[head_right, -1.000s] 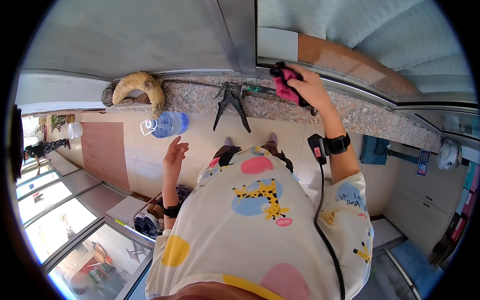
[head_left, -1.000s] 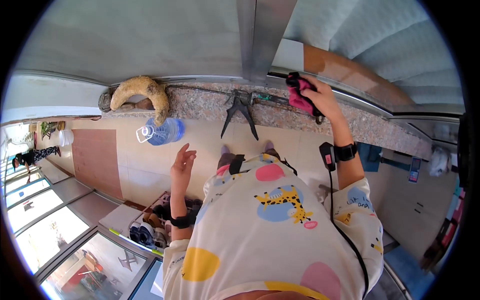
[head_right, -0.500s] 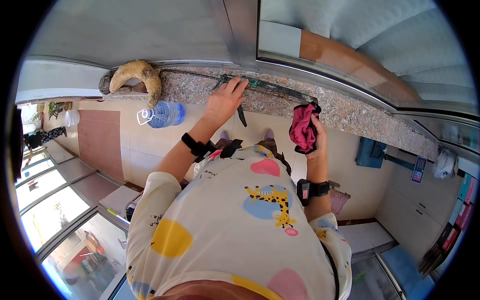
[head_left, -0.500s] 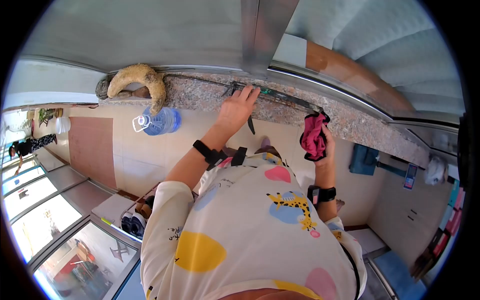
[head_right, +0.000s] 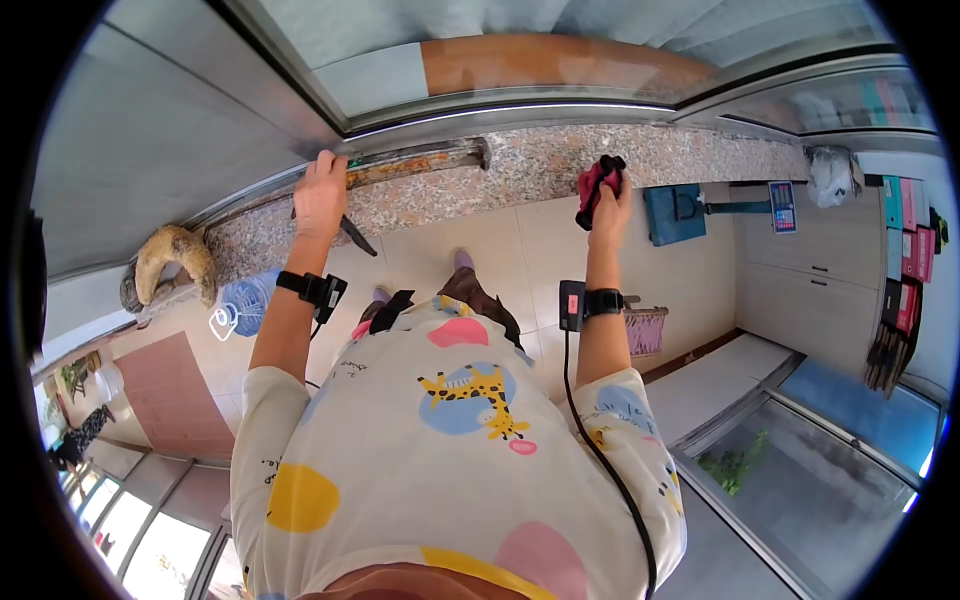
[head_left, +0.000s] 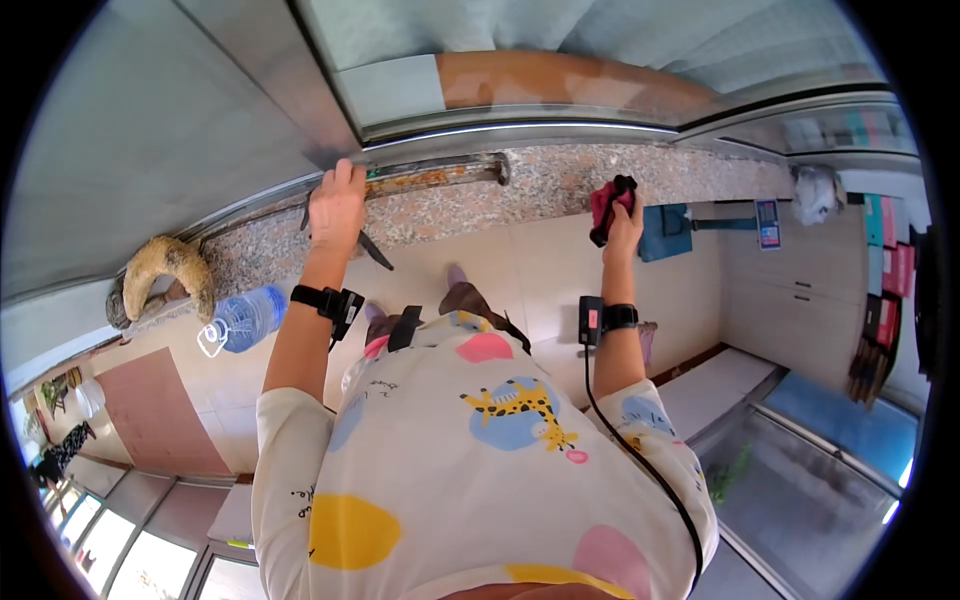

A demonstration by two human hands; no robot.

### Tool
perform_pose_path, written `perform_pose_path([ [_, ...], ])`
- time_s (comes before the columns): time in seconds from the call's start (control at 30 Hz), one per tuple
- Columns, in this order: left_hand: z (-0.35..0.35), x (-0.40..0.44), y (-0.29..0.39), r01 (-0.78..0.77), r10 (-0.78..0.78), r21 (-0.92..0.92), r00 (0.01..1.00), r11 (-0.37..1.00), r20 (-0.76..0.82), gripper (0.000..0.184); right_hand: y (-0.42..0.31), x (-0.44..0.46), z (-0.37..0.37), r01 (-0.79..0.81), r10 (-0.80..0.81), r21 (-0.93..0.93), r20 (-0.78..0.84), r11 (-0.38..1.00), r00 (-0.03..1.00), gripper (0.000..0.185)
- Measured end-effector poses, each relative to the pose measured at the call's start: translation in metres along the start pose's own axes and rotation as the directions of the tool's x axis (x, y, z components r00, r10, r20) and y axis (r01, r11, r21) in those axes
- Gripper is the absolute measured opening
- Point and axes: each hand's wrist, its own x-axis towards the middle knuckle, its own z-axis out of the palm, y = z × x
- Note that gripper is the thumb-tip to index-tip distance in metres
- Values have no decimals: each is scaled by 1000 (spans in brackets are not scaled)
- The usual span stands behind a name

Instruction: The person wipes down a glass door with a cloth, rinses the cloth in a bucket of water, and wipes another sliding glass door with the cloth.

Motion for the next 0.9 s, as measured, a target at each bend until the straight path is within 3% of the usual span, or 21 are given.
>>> perform_pose_path([
  [0.03,1,0,0,13,-13,-2,1000,1000,-4,14,29,16,0,45,-43,-123,19,991,999,40],
  [0.07,5,-1,1,30,-30,29,1000,999,-10,16,37,9,11,420,-429,-437,84,795,899,40],
  [0.13,8,-4,2,64,-64,14,998,998,-1,19,9,-35,36,594,-529,-625,319,506,786,58],
  [0.17,6,-7,1,63,-63,-14,998,998,26,20,2,-50,46,637,-535,-611,377,470,756,63],
  [0.23,6,-12,1,68,-64,-64,996,996,58,24,-10,-61,43,737,-544,-476,498,480,675,55],
  [0.33,3,-14,2,70,-62,-85,994,994,88,27,0,-22,15,710,-505,-536,501,457,703,51],
  [0.43,-6,-11,9,89,-79,-75,988,993,132,29,22,55,-17,513,-568,-721,202,466,798,44],
  [0.53,-14,-12,14,68,-58,-60,988,996,146,34,32,90,-30,346,-536,-801,37,489,843,48],
  [0.6,-26,-13,29,208,-206,-3,968,978,145,41,23,59,-16,436,-533,-752,135,494,836,51],
  [0.67,-39,-18,41,269,-263,-27,955,963,140,45,16,11,-8,636,-532,-569,366,522,764,51],
  [0.7,-44,-24,43,348,-331,-92,930,933,158,46,16,0,-10,630,-527,-568,362,530,769,51],
  [0.73,-47,-31,43,426,-398,-156,899,891,183,47,17,-9,-14,725,-527,-491,497,484,689,50],
  [0.77,-48,-41,40,390,-371,-104,914,915,165,45,18,-11,-17,808,-523,-392,620,440,585,49],
  [0.8,-50,-50,38,394,-377,-89,912,915,163,45,20,2,-21,810,-526,-379,621,448,582,49],
  [0.87,-55,-70,36,432,-410,-88,891,898,193,42,29,55,-41,716,-558,-600,478,357,678,45],
  [0.9,-53,-85,31,428,-408,-96,896,899,173,40,35,83,-53,626,-546,-679,381,383,746,44],
])
